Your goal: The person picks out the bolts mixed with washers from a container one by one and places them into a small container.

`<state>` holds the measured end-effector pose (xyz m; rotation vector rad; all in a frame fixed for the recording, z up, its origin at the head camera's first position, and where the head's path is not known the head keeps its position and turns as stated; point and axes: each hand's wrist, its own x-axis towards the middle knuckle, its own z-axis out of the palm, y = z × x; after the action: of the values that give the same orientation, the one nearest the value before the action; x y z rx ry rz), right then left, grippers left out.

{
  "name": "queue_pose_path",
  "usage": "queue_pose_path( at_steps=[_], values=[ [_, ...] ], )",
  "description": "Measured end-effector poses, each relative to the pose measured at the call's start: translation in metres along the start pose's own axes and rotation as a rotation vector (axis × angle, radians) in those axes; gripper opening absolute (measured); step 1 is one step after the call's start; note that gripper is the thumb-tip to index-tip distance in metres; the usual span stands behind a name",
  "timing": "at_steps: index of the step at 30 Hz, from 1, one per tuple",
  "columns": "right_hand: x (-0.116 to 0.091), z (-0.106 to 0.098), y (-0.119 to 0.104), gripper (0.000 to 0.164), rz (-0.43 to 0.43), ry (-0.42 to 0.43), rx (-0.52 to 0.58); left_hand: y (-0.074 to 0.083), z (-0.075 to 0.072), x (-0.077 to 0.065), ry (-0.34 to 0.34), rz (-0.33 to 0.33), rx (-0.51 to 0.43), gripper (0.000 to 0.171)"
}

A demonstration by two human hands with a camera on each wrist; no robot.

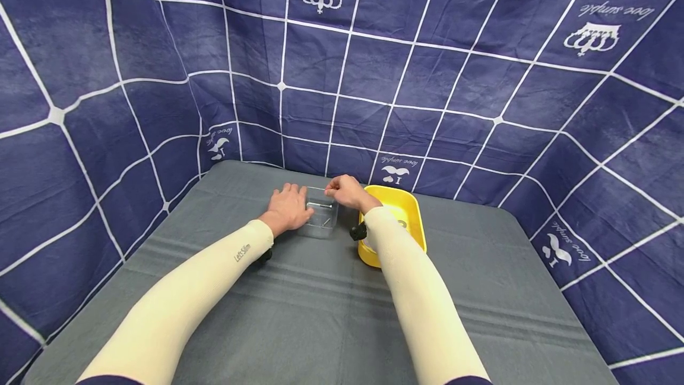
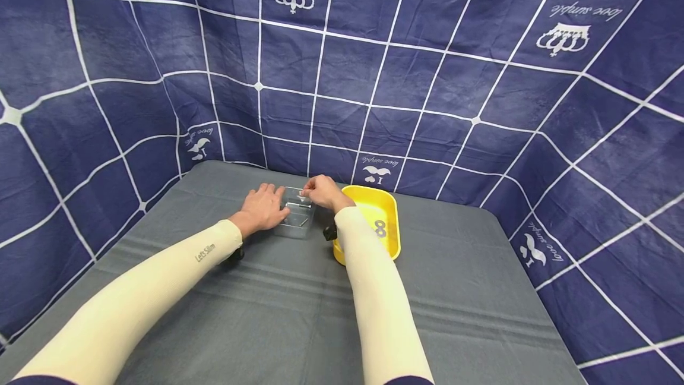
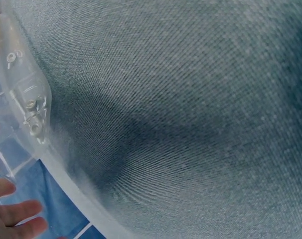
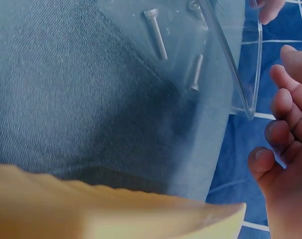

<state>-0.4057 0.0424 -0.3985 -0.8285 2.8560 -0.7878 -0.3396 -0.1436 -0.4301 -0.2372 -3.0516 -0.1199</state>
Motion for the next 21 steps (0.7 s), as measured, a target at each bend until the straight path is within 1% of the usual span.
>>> queue_pose_path(
  at_steps=[5, 13, 18, 21],
  values=[
    [-0.004, -0.006, 0.005, 0.018, -0.017, 0.029, 0.013, 0.002, -0.003, 0.001, 0.021, 0.018, 0.021, 0.070],
    [-0.009, -0.011, 0.012, 0.014, -0.011, 0.048, 0.037, 0.005, -0.007, 0.001, 0.058, 0.051, 0.051, 0.069],
    [-0.012, -0.016, 0.015, 0.015, -0.017, 0.060, 0.043, 0.010, -0.008, 0.002, 0.085, 0.072, 0.041, 0.066],
    [-0.013, -0.018, 0.019, 0.015, -0.016, 0.061, 0.045, 0.014, -0.008, 0.003, 0.085, 0.082, 0.026, 0.065]
  ],
)
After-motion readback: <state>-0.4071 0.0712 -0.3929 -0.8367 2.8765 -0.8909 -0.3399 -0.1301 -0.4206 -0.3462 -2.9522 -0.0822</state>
